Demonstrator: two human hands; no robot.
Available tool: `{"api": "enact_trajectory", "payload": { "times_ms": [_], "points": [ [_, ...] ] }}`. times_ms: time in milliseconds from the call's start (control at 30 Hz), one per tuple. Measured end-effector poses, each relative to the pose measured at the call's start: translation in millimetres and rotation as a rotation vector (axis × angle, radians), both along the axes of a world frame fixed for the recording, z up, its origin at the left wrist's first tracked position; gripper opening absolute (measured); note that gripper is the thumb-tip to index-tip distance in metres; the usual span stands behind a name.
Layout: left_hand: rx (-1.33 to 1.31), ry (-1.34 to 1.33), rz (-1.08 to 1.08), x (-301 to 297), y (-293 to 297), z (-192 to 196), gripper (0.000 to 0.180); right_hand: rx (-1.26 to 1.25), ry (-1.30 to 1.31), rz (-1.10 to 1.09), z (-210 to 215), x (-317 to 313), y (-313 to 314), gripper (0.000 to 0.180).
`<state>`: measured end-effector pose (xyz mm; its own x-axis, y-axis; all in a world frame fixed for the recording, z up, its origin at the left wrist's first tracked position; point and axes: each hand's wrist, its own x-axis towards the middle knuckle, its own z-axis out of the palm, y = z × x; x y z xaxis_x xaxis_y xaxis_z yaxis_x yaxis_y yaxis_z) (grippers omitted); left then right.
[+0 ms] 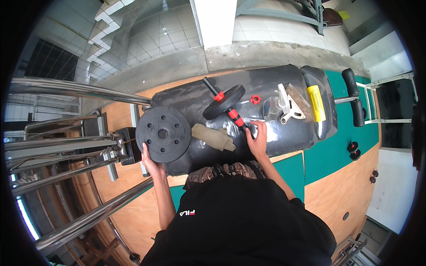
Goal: The person assembles a dumbbell by placing weight plates onto a bar and securing them with red collars. They wipe the plates with a cloth, lift the dumbbell briefly, then disassemble it by removing the collars and plates.
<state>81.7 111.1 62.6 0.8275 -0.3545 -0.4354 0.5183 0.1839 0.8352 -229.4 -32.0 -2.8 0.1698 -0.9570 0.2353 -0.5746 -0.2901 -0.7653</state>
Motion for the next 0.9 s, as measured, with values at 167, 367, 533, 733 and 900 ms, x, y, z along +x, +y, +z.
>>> {"api": "enact_trajectory", "payload": {
  "times_ms": [167, 367, 533, 733, 900],
  "points": [
    [0.012, -0.001, 0.005, -17, 27, 1, 0.042, -0.071, -0.084, 0.010, 25, -15, 17, 0.022],
    [0.220, -0.153, -0.015, -32, 53, -13, 0.029, -0.028, -0.103, 0.125, 28, 11, 23, 0.027],
    [0.349, -0.202, -0.037, -50, 74, -19, 0.024, -0.085, 0.367, 0.620, -11, 76, 27, 0.053],
    [0.380, -0.223, -0.075, -67, 87, -15, 0.018, -0.172, 0.679, 0.669, -57, 103, 32, 0.065],
    [0.367, -0.226, -0.106, -70, 91, -17, 0.019, 0.011, 0.769, 0.772, -57, 84, 37, 0.069]
  ]
}}
